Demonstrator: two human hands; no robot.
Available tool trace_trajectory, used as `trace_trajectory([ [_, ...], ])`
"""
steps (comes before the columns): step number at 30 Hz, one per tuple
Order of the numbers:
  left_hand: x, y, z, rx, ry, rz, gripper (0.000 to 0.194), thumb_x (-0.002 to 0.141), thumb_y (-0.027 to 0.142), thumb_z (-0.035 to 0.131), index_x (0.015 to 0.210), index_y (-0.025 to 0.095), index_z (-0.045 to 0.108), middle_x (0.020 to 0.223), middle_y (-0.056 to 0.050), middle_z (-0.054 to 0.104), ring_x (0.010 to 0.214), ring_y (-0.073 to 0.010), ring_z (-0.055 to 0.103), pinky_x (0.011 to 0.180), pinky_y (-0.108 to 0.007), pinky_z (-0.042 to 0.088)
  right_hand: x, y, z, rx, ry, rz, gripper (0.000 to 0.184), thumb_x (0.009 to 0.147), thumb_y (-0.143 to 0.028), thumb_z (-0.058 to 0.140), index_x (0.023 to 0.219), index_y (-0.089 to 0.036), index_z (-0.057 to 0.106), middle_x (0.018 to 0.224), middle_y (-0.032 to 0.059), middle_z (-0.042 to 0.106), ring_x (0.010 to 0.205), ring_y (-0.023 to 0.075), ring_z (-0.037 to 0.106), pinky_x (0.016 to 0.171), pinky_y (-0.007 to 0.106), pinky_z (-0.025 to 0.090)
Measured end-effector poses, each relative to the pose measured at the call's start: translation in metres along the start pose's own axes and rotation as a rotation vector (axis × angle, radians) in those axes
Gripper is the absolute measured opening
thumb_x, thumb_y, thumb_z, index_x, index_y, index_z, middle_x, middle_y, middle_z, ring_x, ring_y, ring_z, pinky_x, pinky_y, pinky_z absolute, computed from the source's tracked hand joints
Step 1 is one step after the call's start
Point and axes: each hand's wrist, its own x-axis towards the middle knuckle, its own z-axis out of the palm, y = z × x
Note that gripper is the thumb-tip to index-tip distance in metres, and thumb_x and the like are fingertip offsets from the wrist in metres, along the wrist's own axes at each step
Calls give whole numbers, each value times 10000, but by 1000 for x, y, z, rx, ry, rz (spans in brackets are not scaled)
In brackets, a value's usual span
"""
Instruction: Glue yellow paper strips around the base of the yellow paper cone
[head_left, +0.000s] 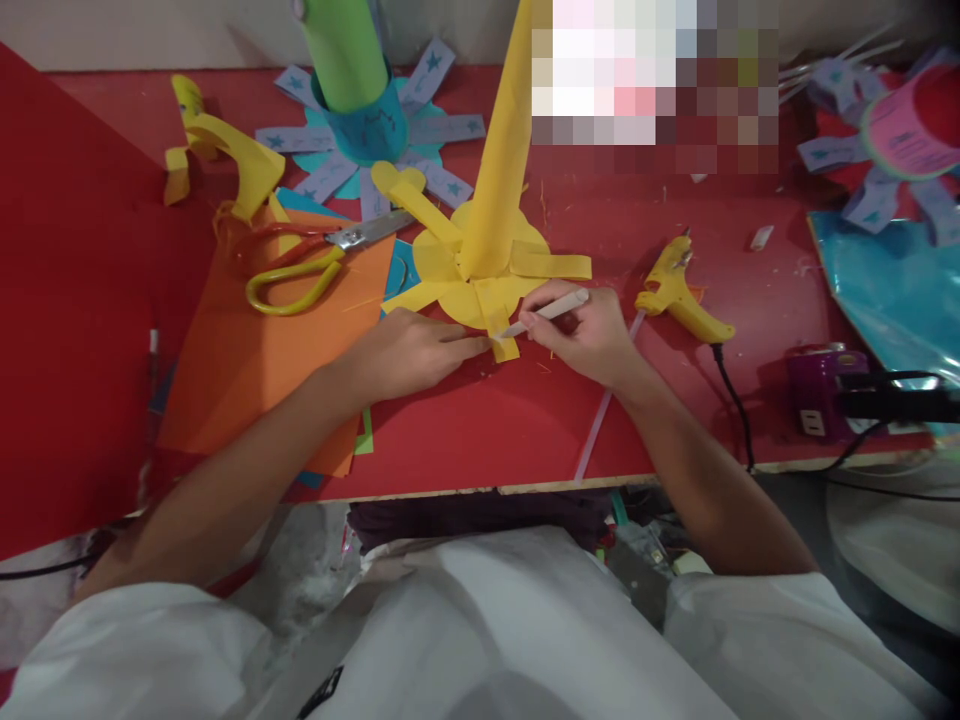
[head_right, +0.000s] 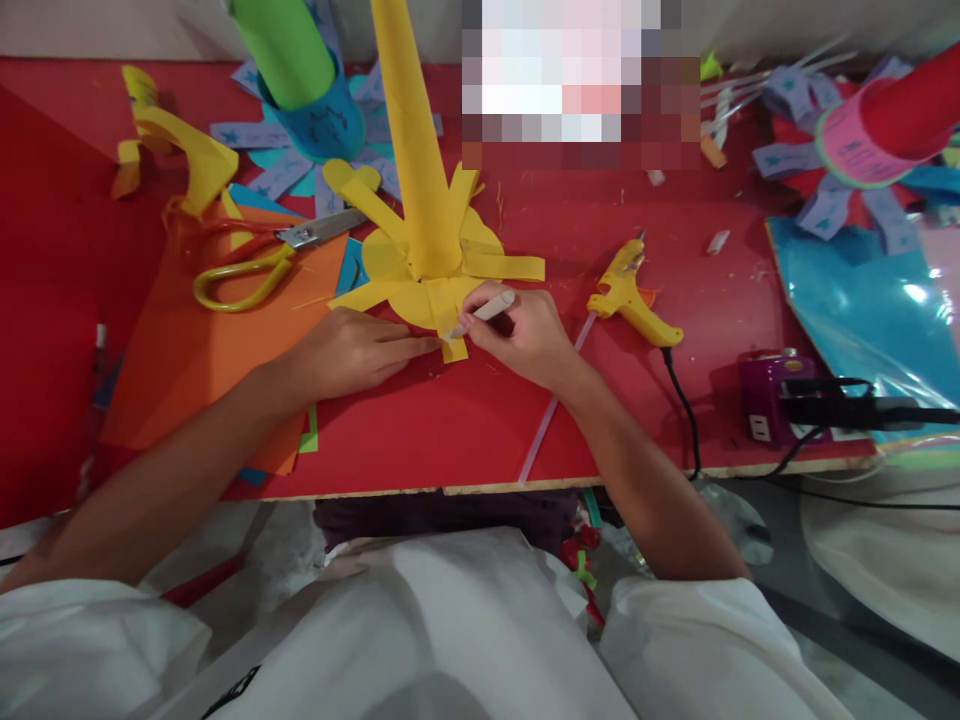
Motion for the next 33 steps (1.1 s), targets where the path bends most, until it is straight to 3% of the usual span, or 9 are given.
trace_trajectory([
  [16, 0, -1, -3, -24, -29, -2, 412, 1032, 121, 509, 1366, 231, 723, 1017, -45, 833, 686, -149, 689, 537, -288, 310, 0, -1, 1, 61, -49, 11, 169, 967, -349, 686, 881, -212, 735, 793, 10, 753, 650, 143, 609, 608, 306, 426],
  [33, -1, -1, -1, -5, -46, -12, 416, 1030, 126, 510, 1368, 248, 718, 983, -36, 824, 678, -137, 697, 523, -282, 320, 1, -3, 0, 29, -18, 15, 167, 961, -342, 683, 869, -211, 729, 755, 8, 730, 612, 135, 572, 593, 310, 406],
])
